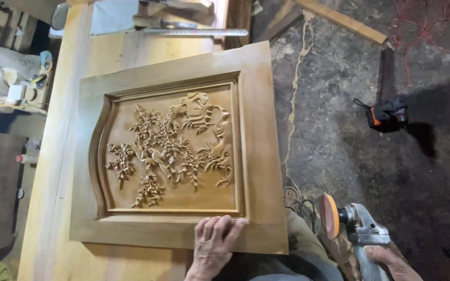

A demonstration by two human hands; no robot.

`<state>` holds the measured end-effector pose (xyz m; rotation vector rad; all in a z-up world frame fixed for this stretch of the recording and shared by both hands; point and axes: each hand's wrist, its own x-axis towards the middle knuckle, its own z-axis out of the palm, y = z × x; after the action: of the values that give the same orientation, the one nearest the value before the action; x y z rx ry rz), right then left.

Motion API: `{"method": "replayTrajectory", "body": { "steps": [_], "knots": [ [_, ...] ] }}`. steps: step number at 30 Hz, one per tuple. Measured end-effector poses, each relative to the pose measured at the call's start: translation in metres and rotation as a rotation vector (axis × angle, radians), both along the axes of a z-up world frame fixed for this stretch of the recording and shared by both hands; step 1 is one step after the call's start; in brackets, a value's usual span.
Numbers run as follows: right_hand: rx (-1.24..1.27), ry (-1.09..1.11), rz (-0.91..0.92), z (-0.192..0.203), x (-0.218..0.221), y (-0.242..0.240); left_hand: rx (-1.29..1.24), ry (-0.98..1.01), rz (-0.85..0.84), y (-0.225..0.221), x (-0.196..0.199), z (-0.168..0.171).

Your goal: Trimming a sanding disc with scissors and then using an angle grinder to sand the edges of a carved wooden cabinet door.

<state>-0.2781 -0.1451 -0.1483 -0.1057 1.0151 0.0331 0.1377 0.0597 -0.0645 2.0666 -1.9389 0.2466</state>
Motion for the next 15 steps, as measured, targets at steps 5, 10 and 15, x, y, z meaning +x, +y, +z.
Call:
{"method": "replayTrajectory", "body": {
  "steps": [5, 10, 15],
  "knots": [
    [0.066, 0.118, 0.049, -0.03, -0.036, 0.001, 0.1, -0.01, 0.0, 0.016, 0.006, -0.032],
    [-0.13, 0.055, 0.084, -0.022, -0.019, 0.051, 0.293, 0.214, -0.011, 0.021, 0.034, -0.05],
    [-0.086, 0.153, 0.047, -0.008, 0.016, 0.096, 0.141, 0.084, 0.375, -0.027, 0.078, -0.045]
  ]
}}
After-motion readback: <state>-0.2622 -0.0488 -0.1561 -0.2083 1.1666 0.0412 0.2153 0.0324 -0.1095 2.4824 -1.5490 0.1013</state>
